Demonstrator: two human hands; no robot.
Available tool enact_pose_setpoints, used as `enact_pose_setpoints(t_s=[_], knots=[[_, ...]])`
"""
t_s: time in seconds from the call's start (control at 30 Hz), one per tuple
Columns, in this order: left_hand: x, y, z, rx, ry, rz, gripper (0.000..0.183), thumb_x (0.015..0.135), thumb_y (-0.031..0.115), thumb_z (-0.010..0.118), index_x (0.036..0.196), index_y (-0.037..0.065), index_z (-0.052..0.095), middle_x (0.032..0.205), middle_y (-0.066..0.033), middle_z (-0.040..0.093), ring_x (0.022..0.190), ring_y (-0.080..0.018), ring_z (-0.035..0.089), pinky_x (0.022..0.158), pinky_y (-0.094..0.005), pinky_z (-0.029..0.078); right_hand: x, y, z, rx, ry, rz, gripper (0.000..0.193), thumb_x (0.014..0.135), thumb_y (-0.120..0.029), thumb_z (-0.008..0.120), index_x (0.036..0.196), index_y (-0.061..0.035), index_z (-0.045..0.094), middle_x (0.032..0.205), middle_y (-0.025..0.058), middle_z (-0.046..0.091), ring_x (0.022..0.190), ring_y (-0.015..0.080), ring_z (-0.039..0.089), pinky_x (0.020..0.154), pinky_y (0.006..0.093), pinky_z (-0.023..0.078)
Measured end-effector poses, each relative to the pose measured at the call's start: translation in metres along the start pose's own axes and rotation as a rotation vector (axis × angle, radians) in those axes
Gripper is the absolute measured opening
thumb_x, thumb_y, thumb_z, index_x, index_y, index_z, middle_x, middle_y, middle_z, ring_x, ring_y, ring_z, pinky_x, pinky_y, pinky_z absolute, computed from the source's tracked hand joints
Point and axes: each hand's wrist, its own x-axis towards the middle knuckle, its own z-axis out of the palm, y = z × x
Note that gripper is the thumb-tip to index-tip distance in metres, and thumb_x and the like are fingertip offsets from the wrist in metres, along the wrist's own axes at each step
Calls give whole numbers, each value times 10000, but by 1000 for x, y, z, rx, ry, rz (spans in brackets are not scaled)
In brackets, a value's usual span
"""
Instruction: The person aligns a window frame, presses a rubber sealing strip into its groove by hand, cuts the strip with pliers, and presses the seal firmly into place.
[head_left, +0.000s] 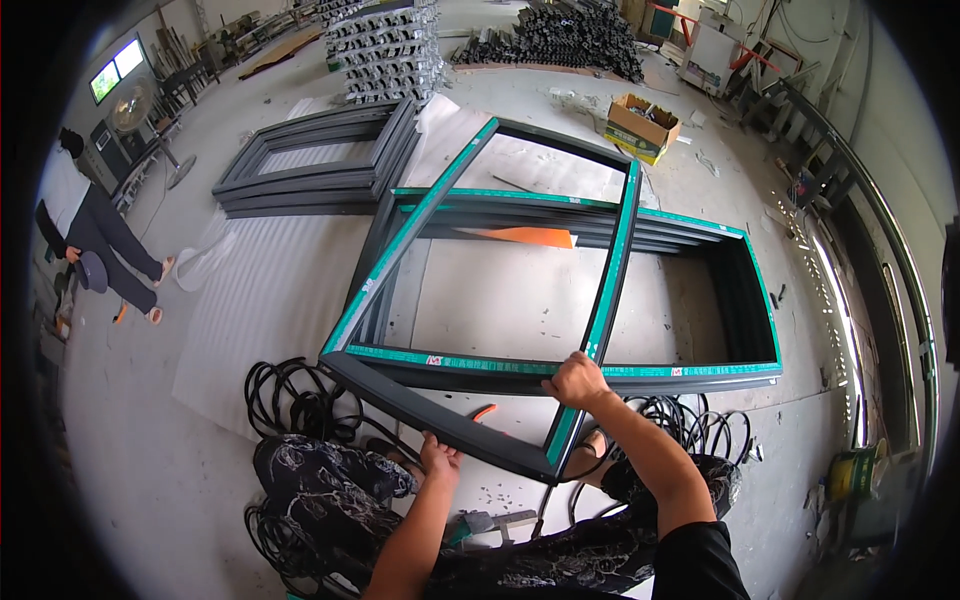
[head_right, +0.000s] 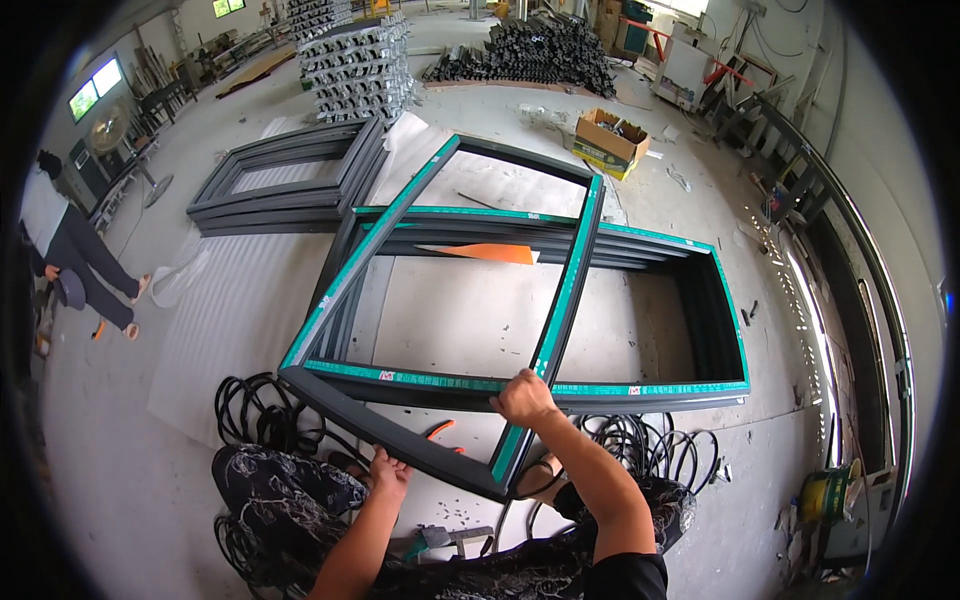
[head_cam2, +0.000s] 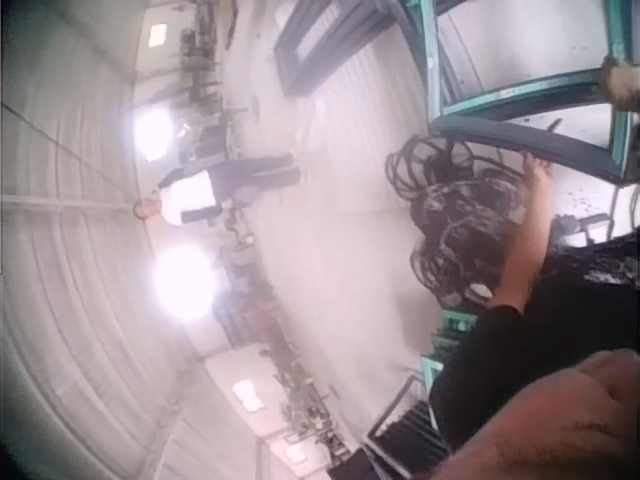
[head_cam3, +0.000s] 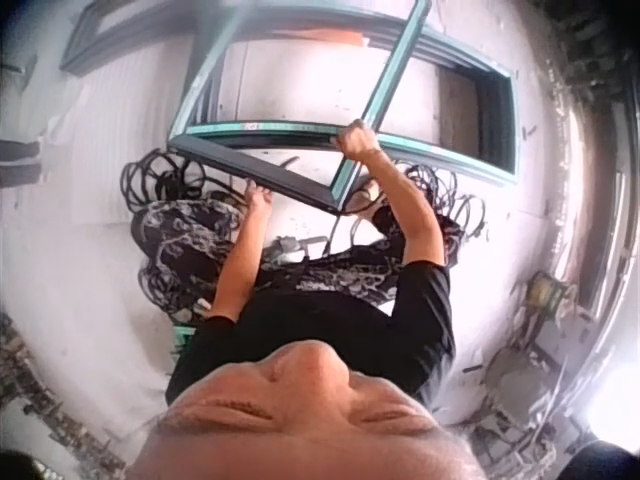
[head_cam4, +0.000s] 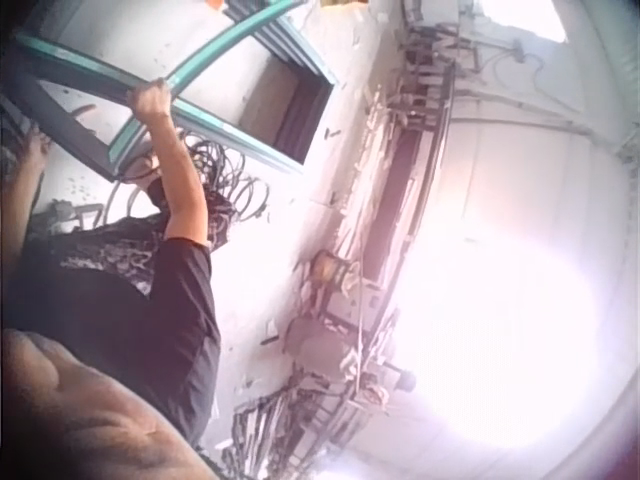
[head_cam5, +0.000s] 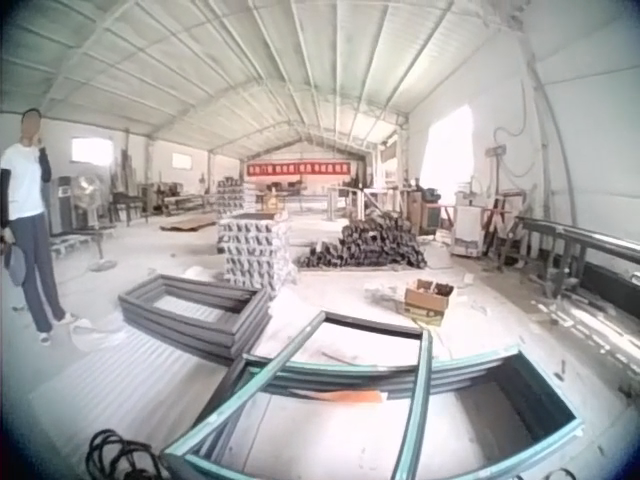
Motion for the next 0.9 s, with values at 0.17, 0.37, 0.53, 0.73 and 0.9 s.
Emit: enact_pose_setpoints(t_s=[0.17, 0.37, 0.53, 0.73, 0.9], knots=[[4, 15, -17, -17, 193, 181, 349, 948, 388, 321, 960, 128, 552, 825, -29, 599, 724, -176, 588, 681, -307, 494, -30, -54, 1, 100, 114, 42, 397, 782, -332, 556, 481, -73, 567, 499, 65, 527, 599, 245, 540, 724, 356, 398], [38, 75, 21, 142, 100, 120, 405, 897, 379, 476, 1076, 22, 545, 956, -70, 598, 868, -203, 586, 761, -356, 477, -18, -79, -2, 128, 90, 188, 366, 777, -285, 558, 479, -72, 579, 506, 81, 556, 555, 257, 551, 667, 369, 401], [80, 112, 47, 391, 66, 199, 436, 916, 395, 404, 1041, -2, 533, 949, -139, 600, 834, -259, 590, 683, -392, 471, 26, -75, -1, 157, 232, 268, 397, 777, -291, 549, 453, -60, 564, 462, 115, 520, 487, 308, 532, 585, 406, 403], [44, 30, 0, 875, 216, 434, 291, 885, 250, 472, 953, -13, 575, 893, -188, 603, 863, -334, 570, 764, -376, 425, 37, -69, 26, 61, 257, 295, 372, 773, -287, 536, 475, -70, 590, 474, 106, 540, 478, 299, 537, 605, 408, 408], [-5, -10, -17, 746, 140, 403, 263, 880, 217, 496, 965, -14, 591, 846, -160, 617, 802, -255, 577, 722, -332, 423, 42, -77, 23, 115, 236, 281, 370, 776, -282, 557, 481, -59, 580, 480, 115, 530, 486, 316, 527, 612, 405, 426]])
